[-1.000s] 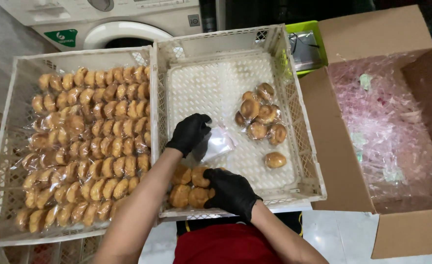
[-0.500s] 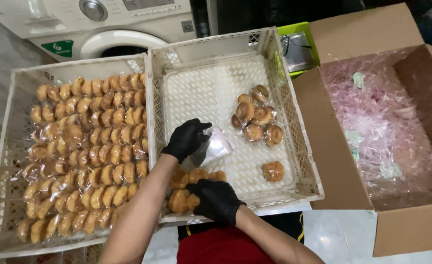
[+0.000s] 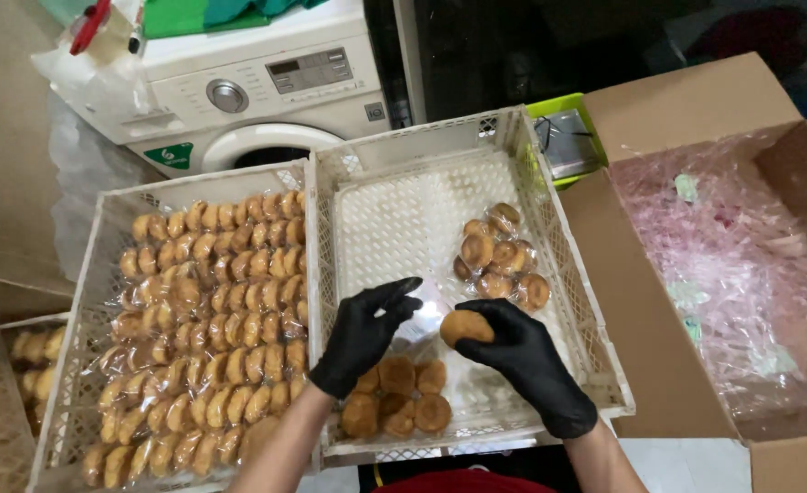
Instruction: Bagging individual pastries and placing them into a tray
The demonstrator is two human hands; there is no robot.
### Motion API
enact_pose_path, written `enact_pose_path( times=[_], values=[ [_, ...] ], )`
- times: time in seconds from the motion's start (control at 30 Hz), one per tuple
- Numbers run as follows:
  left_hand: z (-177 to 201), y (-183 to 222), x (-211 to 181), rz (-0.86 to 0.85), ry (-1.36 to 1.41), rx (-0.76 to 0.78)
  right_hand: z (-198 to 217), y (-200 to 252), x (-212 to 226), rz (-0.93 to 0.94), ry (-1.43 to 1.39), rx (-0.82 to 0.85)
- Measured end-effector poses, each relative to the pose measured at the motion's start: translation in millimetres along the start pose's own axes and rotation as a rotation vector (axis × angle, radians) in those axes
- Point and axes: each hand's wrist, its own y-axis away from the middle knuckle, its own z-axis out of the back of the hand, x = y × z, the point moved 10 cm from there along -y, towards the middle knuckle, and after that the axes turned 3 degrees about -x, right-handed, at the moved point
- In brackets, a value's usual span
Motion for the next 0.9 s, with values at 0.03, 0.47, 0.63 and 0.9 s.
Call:
enact_pose_path(
  times=[0.03,0.47,0.63,0.9],
  values=[
    [-1.1,10.1,-12.5,-0.049,0.006,0.017,6.3,2.7,-0.7,-0.048,-0.034,-0.019],
    [-26.9,91.8,-60.9,-0.479,-0.279,-0.195,16.6,22.7,-58.0,-0.058,-0.419,-0.411],
    [-36.9,90.4,-56.3,-0.479,-0.114,-0.167,16.6,14.5,-42.6,-0.045,-0.388,-0.282],
    [-29.2,66.7,-16.9,-0.020,0.158,-0.149,29.7,17.6,39.9,0.312,0.099,-0.096]
  ],
)
